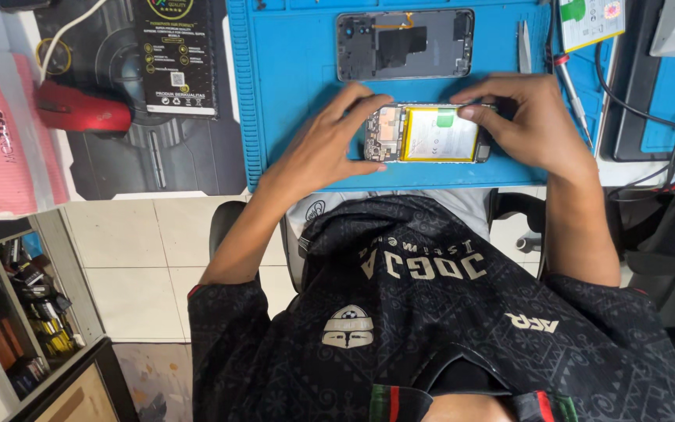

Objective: The person cleans the edges of a disassembled smartphone with a white tool, then wipes the battery and internal components with a cloth. The person handles the phone's back cover and internal parts on a blue work mat.

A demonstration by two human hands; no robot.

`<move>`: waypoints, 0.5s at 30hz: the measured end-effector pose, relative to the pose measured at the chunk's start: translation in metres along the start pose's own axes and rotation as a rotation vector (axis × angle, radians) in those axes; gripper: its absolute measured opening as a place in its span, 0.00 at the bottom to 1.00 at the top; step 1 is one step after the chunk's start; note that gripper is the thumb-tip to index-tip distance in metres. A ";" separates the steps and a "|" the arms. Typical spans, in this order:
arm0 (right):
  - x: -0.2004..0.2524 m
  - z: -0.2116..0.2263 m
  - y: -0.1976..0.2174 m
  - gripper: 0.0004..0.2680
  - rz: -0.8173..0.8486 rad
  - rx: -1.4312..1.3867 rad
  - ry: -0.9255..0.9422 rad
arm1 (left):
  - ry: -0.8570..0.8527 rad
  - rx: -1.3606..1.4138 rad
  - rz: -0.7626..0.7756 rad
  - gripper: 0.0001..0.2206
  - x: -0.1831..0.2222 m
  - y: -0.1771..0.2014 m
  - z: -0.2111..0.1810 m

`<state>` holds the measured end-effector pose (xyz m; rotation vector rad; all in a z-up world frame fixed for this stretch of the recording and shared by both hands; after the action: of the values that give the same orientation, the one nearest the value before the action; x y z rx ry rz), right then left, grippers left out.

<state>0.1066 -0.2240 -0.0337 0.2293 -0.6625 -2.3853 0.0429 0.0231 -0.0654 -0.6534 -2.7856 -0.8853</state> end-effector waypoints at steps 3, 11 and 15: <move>0.004 0.005 0.001 0.07 -0.065 0.151 0.032 | -0.260 -0.191 -0.212 0.40 0.003 0.005 -0.009; 0.011 0.031 0.000 0.05 -0.051 0.485 0.244 | -0.180 -0.308 -0.117 0.40 0.001 0.005 -0.007; 0.000 0.045 -0.009 0.08 0.037 0.600 0.301 | -0.283 -0.351 -0.177 0.41 0.002 0.007 -0.007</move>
<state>0.0876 -0.2000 0.0000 0.8016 -1.2006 -1.9980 0.0438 0.0248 -0.0559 -0.6275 -2.9994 -1.4445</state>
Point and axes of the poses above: each hand's wrist, its own x-axis away from the middle knuckle, its own y-axis out of the back of the hand, z = x × y, the point moved 5 cm from there along -x, towards the middle knuckle, and after that the axes turned 7 degrees about y, right-handed, at the moved point
